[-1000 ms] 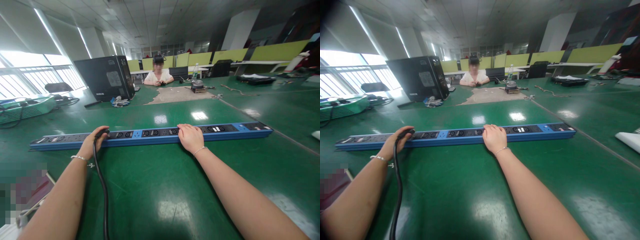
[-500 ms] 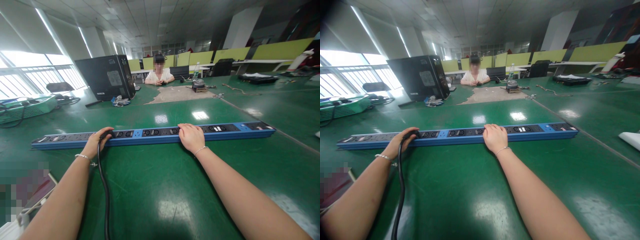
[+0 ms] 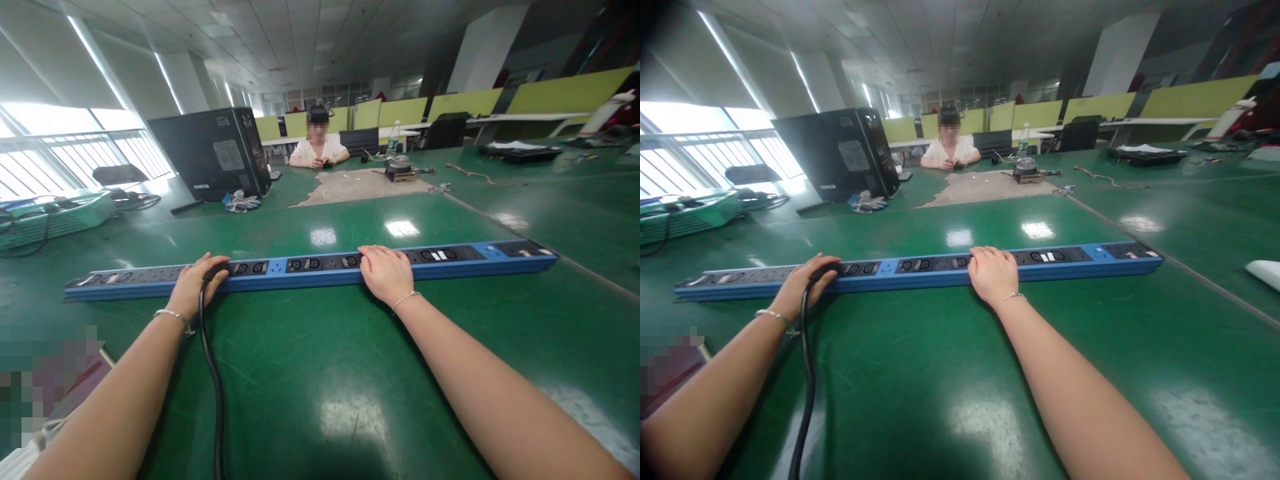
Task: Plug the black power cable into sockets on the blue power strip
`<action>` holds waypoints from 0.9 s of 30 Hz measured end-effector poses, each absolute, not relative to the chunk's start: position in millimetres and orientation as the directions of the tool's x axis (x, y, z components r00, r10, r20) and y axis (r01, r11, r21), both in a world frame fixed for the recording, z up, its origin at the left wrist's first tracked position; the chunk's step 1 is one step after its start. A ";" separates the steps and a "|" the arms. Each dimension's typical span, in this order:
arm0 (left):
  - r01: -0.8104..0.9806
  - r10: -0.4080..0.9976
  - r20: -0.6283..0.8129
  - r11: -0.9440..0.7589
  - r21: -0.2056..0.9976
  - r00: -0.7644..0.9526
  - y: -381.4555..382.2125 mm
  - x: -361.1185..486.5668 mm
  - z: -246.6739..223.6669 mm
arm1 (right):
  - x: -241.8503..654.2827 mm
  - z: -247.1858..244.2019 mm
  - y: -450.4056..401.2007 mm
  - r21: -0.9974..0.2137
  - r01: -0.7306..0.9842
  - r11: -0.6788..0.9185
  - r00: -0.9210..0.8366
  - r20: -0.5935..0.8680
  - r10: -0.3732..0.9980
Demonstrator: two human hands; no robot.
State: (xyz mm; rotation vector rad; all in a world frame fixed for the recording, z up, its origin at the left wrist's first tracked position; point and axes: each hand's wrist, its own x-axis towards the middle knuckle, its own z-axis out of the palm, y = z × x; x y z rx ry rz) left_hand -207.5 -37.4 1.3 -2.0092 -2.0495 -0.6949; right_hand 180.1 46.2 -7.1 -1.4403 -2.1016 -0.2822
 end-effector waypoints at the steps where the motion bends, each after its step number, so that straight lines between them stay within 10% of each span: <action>1: 0.981 0.883 0.460 -0.004 0.195 -0.088 -36.9 -205.9 0.4 | 180.0 -6.9 45.9 -0.141 0.908 0.395 -0.256 0.560 0.788; 27: 0.970 0.868 0.477 0.022 0.241 -0.138 -41.3 -196.6 -2.5 | 179.7 -6.3 44.9 -0.136 0.911 0.389 -0.252 0.563 0.787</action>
